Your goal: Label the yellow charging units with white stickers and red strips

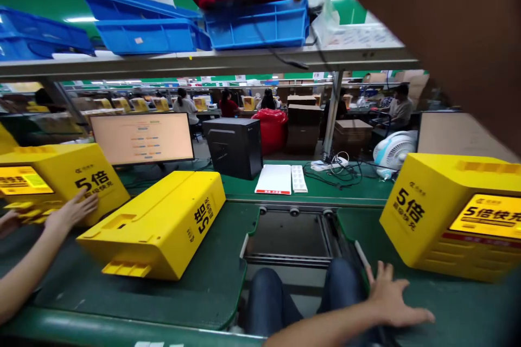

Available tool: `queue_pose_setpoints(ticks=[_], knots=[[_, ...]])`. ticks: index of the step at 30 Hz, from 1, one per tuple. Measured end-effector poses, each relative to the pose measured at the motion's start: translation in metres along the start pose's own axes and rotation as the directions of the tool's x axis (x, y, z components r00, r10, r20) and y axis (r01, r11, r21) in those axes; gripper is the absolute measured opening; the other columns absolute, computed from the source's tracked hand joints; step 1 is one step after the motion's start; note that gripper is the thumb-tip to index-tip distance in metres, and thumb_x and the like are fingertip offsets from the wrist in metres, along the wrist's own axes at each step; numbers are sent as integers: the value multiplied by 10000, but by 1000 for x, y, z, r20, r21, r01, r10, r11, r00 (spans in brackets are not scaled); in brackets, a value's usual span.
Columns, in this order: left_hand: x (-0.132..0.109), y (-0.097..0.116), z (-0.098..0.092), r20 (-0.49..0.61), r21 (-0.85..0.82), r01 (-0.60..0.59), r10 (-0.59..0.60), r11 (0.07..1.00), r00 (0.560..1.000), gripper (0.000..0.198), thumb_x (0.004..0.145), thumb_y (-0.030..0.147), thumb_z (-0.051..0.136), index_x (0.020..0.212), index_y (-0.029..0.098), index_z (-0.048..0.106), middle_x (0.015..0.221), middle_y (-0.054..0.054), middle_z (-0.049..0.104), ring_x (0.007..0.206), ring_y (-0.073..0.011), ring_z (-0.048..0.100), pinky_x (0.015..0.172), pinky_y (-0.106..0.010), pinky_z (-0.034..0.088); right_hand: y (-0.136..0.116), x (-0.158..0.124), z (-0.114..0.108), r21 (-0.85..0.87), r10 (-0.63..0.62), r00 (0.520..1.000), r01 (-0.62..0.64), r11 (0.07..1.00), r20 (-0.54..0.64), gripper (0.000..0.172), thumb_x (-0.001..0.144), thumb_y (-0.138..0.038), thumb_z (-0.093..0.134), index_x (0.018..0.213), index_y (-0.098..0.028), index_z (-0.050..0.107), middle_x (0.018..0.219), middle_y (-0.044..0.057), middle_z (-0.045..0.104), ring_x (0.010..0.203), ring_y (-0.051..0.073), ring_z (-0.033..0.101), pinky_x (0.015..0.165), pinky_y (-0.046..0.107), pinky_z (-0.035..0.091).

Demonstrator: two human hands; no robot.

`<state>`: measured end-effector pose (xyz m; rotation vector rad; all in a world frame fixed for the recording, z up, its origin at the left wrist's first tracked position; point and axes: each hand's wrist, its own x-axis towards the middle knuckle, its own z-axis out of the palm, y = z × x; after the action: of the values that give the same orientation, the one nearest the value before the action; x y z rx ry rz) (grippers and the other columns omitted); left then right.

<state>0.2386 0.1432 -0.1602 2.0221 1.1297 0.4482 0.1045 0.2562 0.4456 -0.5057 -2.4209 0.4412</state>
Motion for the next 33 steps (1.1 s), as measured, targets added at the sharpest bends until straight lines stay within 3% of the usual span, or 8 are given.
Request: queue_pose_setpoints(ticks=[3,6,10,13,22,28,31,33], knots=[[-22,-17,-49,68,128,-47,38,991,997,639,929,614,513,1442,241,588,1579,-71,498,1470,-165,453,1184,-270,375,-12,-2,63,170,-144,959,104,980,244,521,926,-169,487,1362,117,486,621,-130,466,516,-81,455,592,101,251],[-105,-80,-125,-168,293,163,-117,942,979,735,834,566,659,1489,260,529,1710,-68,239,1603,-301,134,1296,-510,117,-1,-18,123,289,-209,834,63,955,510,393,935,-226,646,1222,42,662,531,-113,406,473,-13,382,532,79,334],[-240,-160,-203,-514,321,635,-433,703,740,811,950,548,449,1607,95,303,1705,-239,57,1581,-465,-26,1173,-777,-17,41,-36,181,313,-222,688,-8,950,691,335,899,-371,738,987,-49,770,496,-59,460,455,61,417,498,167,445],[-286,-184,-214,-574,309,752,-516,582,636,852,972,623,347,1628,91,234,1700,-235,85,1586,-436,56,1203,-734,66,75,-49,194,340,-194,659,-100,935,727,417,807,-474,822,978,-97,769,576,-31,550,524,81,512,564,201,494],[-217,-154,-157,-552,320,745,-525,585,648,1054,888,786,369,1632,62,187,1695,-248,23,1585,-449,-7,1209,-727,28,108,-155,111,230,117,744,-347,909,658,437,856,-530,763,950,-104,757,530,-4,539,480,111,520,511,233,463],[-124,-82,-110,-528,-199,503,-524,841,668,910,864,639,551,1569,91,378,1696,-248,154,1588,-444,13,1231,-680,-2,113,-245,88,-1,419,537,-614,789,732,206,723,-235,866,818,-108,734,600,-3,628,512,102,550,496,205,376],[-96,-21,-100,-422,-388,268,-428,882,799,705,1021,575,155,1589,200,337,1578,-198,457,1461,-337,454,1171,-537,363,109,-281,87,-190,361,390,-413,891,847,127,882,-177,647,868,-101,748,646,8,663,610,118,597,589,210,430],[-97,24,-99,-316,-591,-36,-190,806,929,680,1040,572,141,1586,212,327,1456,-185,578,1293,-280,616,1071,-436,472,103,-300,85,-273,384,415,-301,914,825,223,917,-146,541,902,-119,761,678,17,678,630,124,601,595,218,429]])
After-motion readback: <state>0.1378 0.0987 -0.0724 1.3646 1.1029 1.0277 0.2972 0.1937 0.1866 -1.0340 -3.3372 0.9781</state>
